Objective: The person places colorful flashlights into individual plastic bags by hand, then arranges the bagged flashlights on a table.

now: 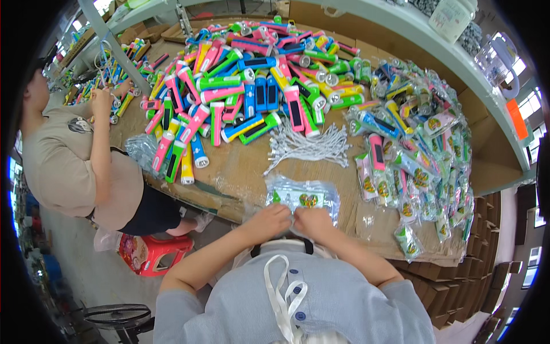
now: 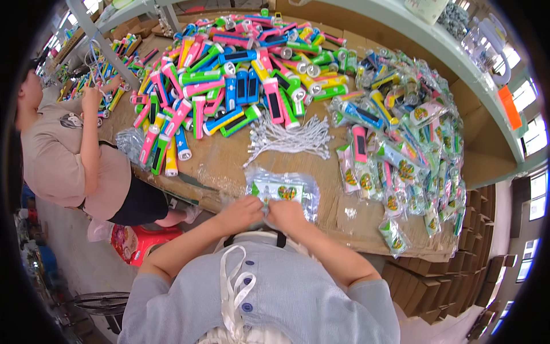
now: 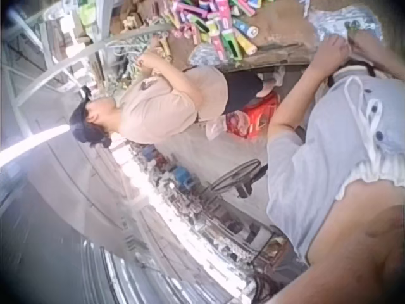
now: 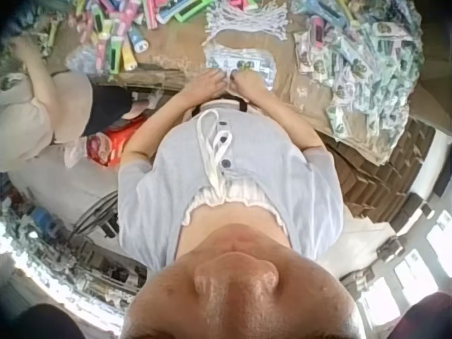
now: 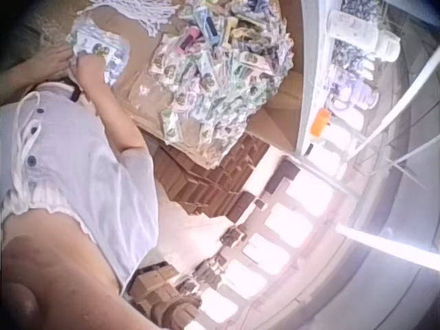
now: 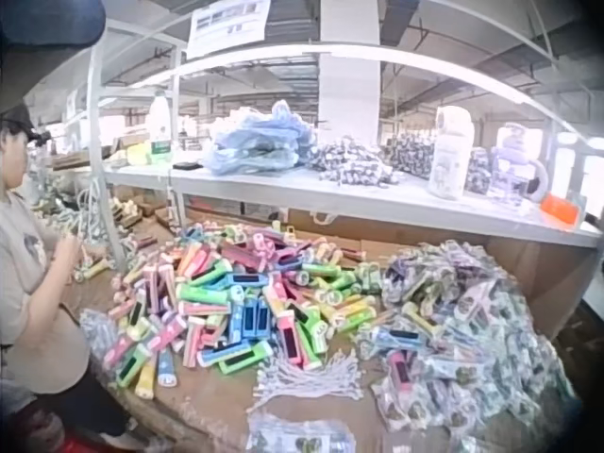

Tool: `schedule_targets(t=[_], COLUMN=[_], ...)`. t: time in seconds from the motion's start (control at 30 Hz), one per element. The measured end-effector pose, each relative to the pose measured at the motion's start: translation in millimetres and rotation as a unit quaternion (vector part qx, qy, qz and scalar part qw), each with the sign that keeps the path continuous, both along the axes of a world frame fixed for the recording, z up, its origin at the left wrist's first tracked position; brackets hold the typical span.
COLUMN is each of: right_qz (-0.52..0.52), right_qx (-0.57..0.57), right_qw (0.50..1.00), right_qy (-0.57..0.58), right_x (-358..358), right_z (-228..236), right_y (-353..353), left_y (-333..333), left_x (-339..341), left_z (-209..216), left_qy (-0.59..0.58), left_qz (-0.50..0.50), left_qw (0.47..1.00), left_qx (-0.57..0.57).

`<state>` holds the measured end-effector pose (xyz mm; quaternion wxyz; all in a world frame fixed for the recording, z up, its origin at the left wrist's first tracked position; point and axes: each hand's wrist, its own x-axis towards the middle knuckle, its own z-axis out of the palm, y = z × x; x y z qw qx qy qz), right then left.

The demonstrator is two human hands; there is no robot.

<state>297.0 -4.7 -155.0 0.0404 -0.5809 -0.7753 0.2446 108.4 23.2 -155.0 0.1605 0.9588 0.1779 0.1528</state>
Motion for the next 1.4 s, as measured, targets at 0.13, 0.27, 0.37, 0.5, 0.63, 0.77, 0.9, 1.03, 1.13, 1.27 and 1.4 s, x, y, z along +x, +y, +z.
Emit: schedule_targets(t=[0.13,0.27,0.37,0.5,0.63,0.77,0.9,1.03,1.13,1.27,1.4], right_qz=[-0.148,-0.158,-0.128,-0.021,-0.024,-0.153,-0.048,-0.168,-0.088,-0.076,-0.256], right_qx=[0.006,0.021,0.056,0.056,0.077,-0.033,-0.092,0.213,0.188,0.214,0.207], right_qw=[0.987,0.985,0.990,0.997,0.995,0.988,0.990,0.950,0.978,0.972,0.918], right_qy=[-0.065,-0.061,-0.013,0.041,0.062,-0.014,0.099,0.153,-0.007,-0.055,0.219], right_x=[30.7,22.9,14.2,3.7,2.5,21.7,33.1,40.1,51.0,48.5,43.1], right_z=[-10.1,-25.5,-28.1,-29.4,-27.3,-33.9,-51.6,-67.5,-70.8,-50.3,42.4], right_y=[45.7,53.0,47.5,37.7,30.2,49.0,92.7,161.2,187.8,186.1,141.7], left_y=[2.7,-11.1,-9.7,15.1,39.4,15.8,-3.9,2.1,6.2,8.3,15.2], left_x=[-13.8,-6.2,6.1,11.5,-13.1,-30.8,-40.0,-32.9,-27.4,-25.2,-24.8], left_z=[-9.5,-25.1,-36.3,-36.5,-52.0,-66.4,-75.3,-59.8,-60.0,-70.0,-72.3], left_qy=[0.040,0.013,-0.080,-0.123,-0.004,0.032,0.084,0.085,0.012,-0.047,-0.102], left_qz=[0.085,0.200,0.329,0.453,0.452,0.439,0.368,0.392,0.383,0.344,0.389], left_qw=[0.994,0.976,0.911,0.865,0.861,0.869,0.892,0.869,0.871,0.898,0.856], left_qx=[-0.057,-0.080,-0.235,-0.174,-0.234,-0.226,-0.247,-0.289,-0.308,-0.269,-0.324])
